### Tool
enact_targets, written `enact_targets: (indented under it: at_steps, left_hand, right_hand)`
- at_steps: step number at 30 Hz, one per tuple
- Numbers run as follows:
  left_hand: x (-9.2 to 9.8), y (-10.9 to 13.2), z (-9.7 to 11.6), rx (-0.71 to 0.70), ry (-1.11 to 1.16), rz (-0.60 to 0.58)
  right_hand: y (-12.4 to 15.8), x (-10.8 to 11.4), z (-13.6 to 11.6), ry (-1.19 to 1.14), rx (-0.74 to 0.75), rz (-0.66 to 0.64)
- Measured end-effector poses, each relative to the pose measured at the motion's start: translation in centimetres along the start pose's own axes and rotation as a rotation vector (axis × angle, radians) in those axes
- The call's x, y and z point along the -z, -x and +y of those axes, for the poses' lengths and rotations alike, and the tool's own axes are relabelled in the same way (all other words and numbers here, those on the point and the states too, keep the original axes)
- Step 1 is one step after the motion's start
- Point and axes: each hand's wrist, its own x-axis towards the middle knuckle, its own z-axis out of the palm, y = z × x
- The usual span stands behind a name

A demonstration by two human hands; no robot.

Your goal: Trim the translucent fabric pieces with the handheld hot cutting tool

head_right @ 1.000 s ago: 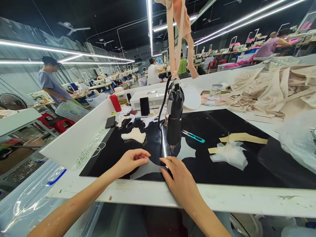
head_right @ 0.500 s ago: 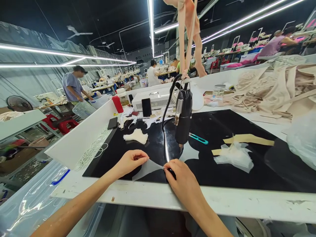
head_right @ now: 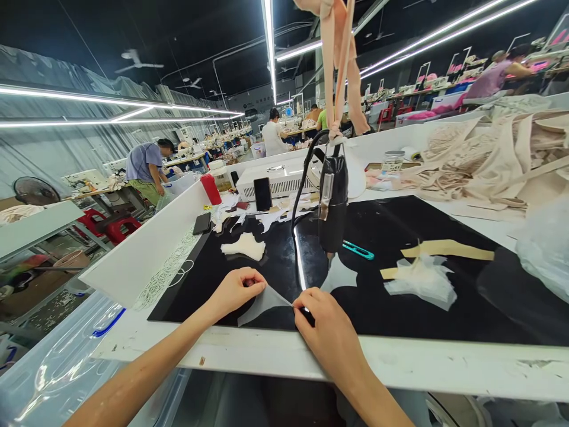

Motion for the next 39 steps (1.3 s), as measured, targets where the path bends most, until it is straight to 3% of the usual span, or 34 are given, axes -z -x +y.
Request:
enact_targets:
  at_steps: [17,23,26,29,31,35,39]
  left_hand:
    - [0.5,-0.1,-0.6,0.035,0.143,-0.022]
    - [1.3,0.8,1.3,0.047,0.308,-0.127]
    - [1.6,1.2,2.4,-0.039,0.472,-0.189]
    - [1.5,1.5,3.2,-0.145,0.658,-0.281]
    - [1.3,1.6,3.5,-0.174,0.698,-0.330]
    - [0.8,1.3,3.1,-0.183,0.583,-0.326]
    - [0.9,0.8,2.1,-0.180,0.460,-0.266]
  right_hand:
    - [0.0,0.2,0.0,-0.055,-0.006,-0.007]
    - [-0.2,1.5,0.1,-0.263,0.033,-0.082]
    - [-0.3,2.3,-0.1,-0.463,-0.046,-0.151]
    - [-0.5,2.4,-0.9,-0.612,-0.144,-0.095]
    - [-0.7,2.0,-1.7,-0.662,-0.125,-0.082]
    - [-1.0,0.8,-2.6,-0.609,-0.035,-0.192]
    - [-1.1,0.1,-2.1,-0.388,-0.039,-0.198]
